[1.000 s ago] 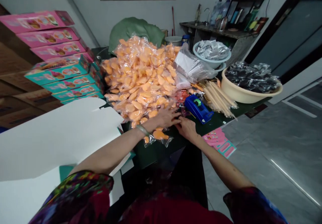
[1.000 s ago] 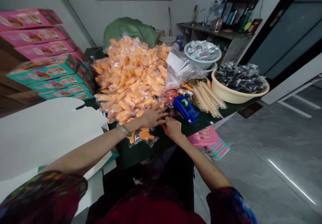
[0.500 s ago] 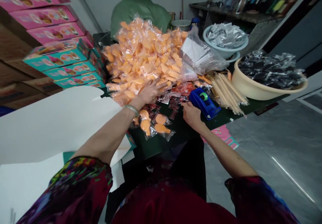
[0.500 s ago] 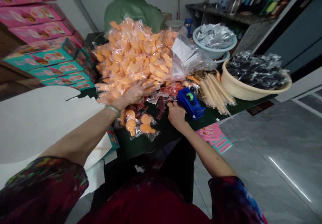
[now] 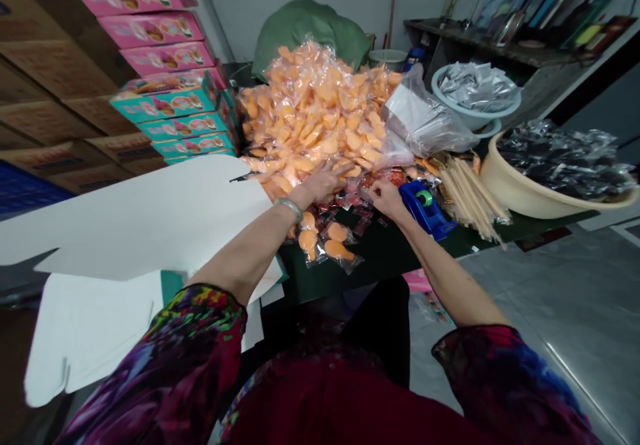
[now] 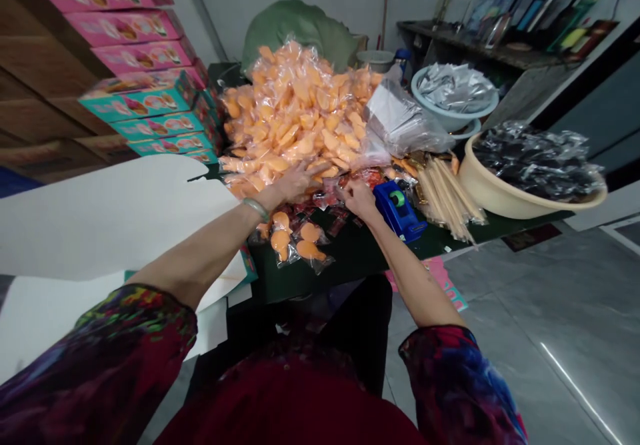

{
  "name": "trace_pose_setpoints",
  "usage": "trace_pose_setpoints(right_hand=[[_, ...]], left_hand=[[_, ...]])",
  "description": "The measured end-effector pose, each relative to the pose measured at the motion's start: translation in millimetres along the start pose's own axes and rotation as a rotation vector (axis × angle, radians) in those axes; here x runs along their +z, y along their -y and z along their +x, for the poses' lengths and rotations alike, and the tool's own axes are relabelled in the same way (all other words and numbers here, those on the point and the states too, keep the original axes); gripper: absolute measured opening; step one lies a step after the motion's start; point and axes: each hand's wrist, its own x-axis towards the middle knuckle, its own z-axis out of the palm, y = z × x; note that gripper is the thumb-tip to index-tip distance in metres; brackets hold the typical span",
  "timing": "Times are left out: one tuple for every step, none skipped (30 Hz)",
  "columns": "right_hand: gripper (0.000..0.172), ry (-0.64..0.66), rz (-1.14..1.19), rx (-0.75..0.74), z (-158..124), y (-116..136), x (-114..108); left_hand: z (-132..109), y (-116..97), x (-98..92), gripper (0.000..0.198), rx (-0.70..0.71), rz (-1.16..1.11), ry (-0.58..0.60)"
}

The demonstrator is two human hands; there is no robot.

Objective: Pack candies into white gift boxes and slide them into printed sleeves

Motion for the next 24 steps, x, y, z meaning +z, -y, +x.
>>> trace_pose_setpoints(right_hand=[[0.023,-0.049,0.111,0.042,-3,-2,-3],[0.024,-0.084,0.203,0.085,-6,-3,-6],[0.024,-0.097,0.296,0.133,-10,-3,-10],[0.024,-0.088,0.402,0.182,-14,-1,-15],[0.026,-0.063,0.531,0.23,-19,3,-20],[0.029,-0.024,0.687,0.272,-24,9,-25],[0.033,0.031,0.837,0.297,-31,17,-30],[0.035,0.095,0.949,0.294,-38,28,-33],[0.035,0.159,1.004,0.263,-46,40,-35],[0.034,0.229,1.021,0.215,-55,54,-35],[0.034,0.301,1.017,0.161,-63,70,-32],[0.036,0.374,0.998,0.106,-70,86,-26],[0.04,0.448,0.968,0.052,-77,103,-16],[0.042,0.519,0.929,-0.004,-84,120,-4],[0.042,0.586,0.88,-0.065,-91,138,12],[0.04,0.639,0.819,-0.133,-99,156,31],[0.036,0.68,0.745,-0.206,-109,174,52],[0.033,0.708,0.655,-0.278,-119,192,74],[0.033,0.732,0.553,-0.351,-130,209,97],[0.033,0.77,0.432,-0.409,-140,224,119],[0.034,0.807,0.297,-0.453,-150,238,140],[0.035,0.872,0.166,-0.506,-158,249,158],[0.036,0.918,0.039,-0.537,-164,258,174],[0.038,0.952,-0.062,-0.562,-169,265,185]], left_hand=[[-3,-6,0.7,0.048,0.014,0.002,0.03],[-7,-12,0.6,0.046,0.031,0.004,0.059],[-10,-18,-0.4,0.043,0.051,0.006,0.082],[-13,-25,-2.6,0.041,0.071,0.008,0.097],[-17,-32,-5.9,0.038,0.09,0.013,0.095],[-23,-39,-10.2,0.036,0.111,0.016,0.078],[-31,-48,-15.2,0.034,0.138,0.018,0.051],[-42,-57,-20.3,0.034,0.164,0.019,0.022],[-57,-66,-25.1,0.034,0.181,0.016,-0.008],[-76,-74,-29.2,0.035,0.183,0.011,-0.038],[-99,-83,-32.3,0.035,0.164,0.001,-0.062],[-126,-91,-34.2,0.034,0.128,-0.014,-0.078],[-157,-99,-35.1,0.031,0.076,-0.035,-0.085],[-190,-106,-34.8,0.025,0.017,-0.065,-0.088],[-224,-114,-33.4,0.017,-0.018,-0.105,-0.081],[-257,-121,-30.4,0.012,-0.06,-0.156,-0.089],[-289,-128,-25.7,0.013,-0.128,-0.188,-0.131],[-318,-134,-18.9,0.014,-0.232,-0.184,-0.206],[-343,-139,-10.1,0.015,-0.36,-0.149,-0.342],[-363,-141,0.6,0.012,-0.489,-0.103,-0.501],[-378,-143,12.6,0.01,-0.584,-0.055,-0.642],[-388,-143,25.2,0.013,-0.645,-0.005,-0.742],[-394,-142,37.6,0.017,-0.682,0.027,-0.804],[-397,-141,49.0,0.019,-0.699,0.04,-0.836]])
